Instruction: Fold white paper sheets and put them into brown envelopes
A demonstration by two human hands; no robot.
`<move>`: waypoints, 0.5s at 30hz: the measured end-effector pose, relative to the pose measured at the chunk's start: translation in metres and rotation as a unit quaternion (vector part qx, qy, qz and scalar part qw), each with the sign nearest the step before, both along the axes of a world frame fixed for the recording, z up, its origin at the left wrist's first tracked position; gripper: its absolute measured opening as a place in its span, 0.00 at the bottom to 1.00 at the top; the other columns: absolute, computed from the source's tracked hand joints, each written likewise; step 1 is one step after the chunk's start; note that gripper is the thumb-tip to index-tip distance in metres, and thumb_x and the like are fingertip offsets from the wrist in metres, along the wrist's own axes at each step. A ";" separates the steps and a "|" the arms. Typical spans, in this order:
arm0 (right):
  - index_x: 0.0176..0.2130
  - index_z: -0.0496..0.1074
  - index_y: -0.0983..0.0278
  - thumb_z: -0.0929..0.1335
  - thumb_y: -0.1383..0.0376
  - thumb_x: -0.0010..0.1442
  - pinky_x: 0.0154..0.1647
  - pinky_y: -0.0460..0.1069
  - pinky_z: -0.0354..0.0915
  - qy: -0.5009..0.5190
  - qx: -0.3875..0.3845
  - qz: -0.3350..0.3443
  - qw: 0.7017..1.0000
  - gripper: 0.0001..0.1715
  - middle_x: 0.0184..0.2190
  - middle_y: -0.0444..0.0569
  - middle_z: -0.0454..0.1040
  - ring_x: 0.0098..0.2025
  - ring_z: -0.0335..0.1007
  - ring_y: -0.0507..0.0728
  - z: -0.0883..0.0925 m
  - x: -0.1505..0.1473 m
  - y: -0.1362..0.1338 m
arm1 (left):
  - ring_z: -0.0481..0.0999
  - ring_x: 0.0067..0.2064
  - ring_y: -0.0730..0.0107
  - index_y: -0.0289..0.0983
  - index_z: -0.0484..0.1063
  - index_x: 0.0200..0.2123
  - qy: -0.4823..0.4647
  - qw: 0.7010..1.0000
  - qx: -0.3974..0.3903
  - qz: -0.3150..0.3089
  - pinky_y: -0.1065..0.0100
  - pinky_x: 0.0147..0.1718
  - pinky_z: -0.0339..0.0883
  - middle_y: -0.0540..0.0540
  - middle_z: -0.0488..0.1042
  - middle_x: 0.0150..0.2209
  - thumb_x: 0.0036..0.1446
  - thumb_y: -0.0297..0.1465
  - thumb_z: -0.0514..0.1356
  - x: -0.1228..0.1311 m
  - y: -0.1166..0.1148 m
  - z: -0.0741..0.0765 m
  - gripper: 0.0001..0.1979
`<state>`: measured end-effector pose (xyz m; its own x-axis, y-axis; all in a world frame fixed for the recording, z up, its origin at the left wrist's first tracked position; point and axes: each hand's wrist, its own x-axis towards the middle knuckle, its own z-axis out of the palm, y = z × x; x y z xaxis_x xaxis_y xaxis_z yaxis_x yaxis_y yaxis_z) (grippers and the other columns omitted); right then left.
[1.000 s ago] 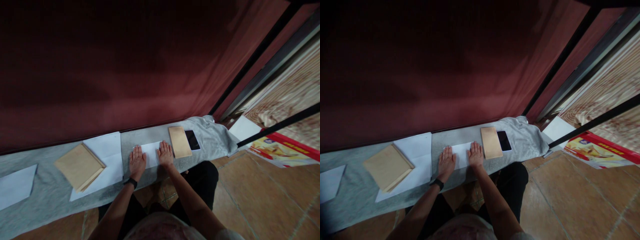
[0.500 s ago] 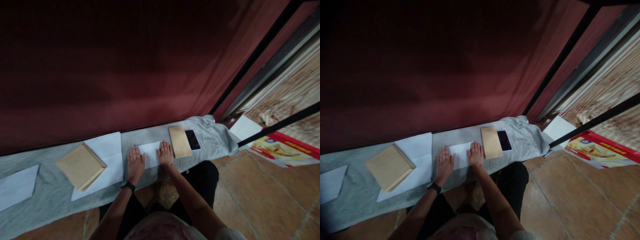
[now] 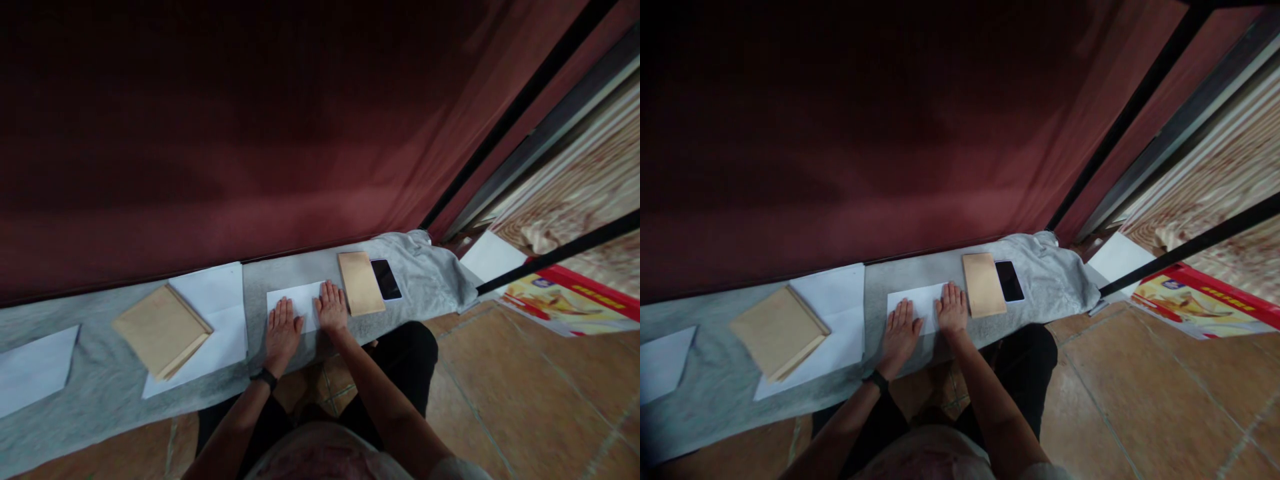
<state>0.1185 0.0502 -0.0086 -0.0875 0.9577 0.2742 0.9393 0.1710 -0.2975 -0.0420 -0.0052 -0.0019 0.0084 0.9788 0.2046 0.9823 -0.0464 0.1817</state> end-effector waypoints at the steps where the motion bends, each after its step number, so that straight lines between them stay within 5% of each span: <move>1: 0.70 0.56 0.72 0.57 0.57 0.74 0.70 0.62 0.48 0.000 0.000 0.001 1.000 0.33 0.69 0.62 0.58 0.71 0.53 0.66 0.000 0.000 0.000 | 0.51 0.73 0.53 0.26 0.53 0.70 0.002 1.000 0.001 0.006 0.49 0.69 0.48 0.31 0.56 0.70 0.70 0.40 0.43 -0.001 0.000 0.000 0.32; 11: 0.70 0.57 0.71 0.57 0.57 0.74 0.70 0.63 0.48 0.005 -0.014 -0.007 1.000 0.33 0.70 0.61 0.57 0.71 0.52 0.66 0.006 -0.003 0.001 | 0.51 0.73 0.51 0.23 0.53 0.69 0.004 1.000 -0.004 0.010 0.48 0.69 0.47 0.29 0.55 0.70 0.69 0.40 0.44 -0.002 -0.001 0.003 0.33; 15: 0.70 0.56 0.69 0.58 0.57 0.73 0.71 0.61 0.46 -0.001 -0.023 0.046 0.999 0.33 0.70 0.59 0.56 0.72 0.51 0.64 0.009 -0.014 -0.003 | 0.49 0.73 0.51 0.24 0.53 0.69 0.001 1.000 -0.005 0.009 0.48 0.69 0.46 0.29 0.54 0.71 0.69 0.39 0.44 -0.001 -0.001 0.006 0.33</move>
<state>0.1047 0.0470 0.0002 -0.1754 0.9574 0.2292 0.9212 0.2418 -0.3049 -0.0434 -0.0066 0.0039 -0.0090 0.9810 0.1939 0.9832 -0.0267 0.1807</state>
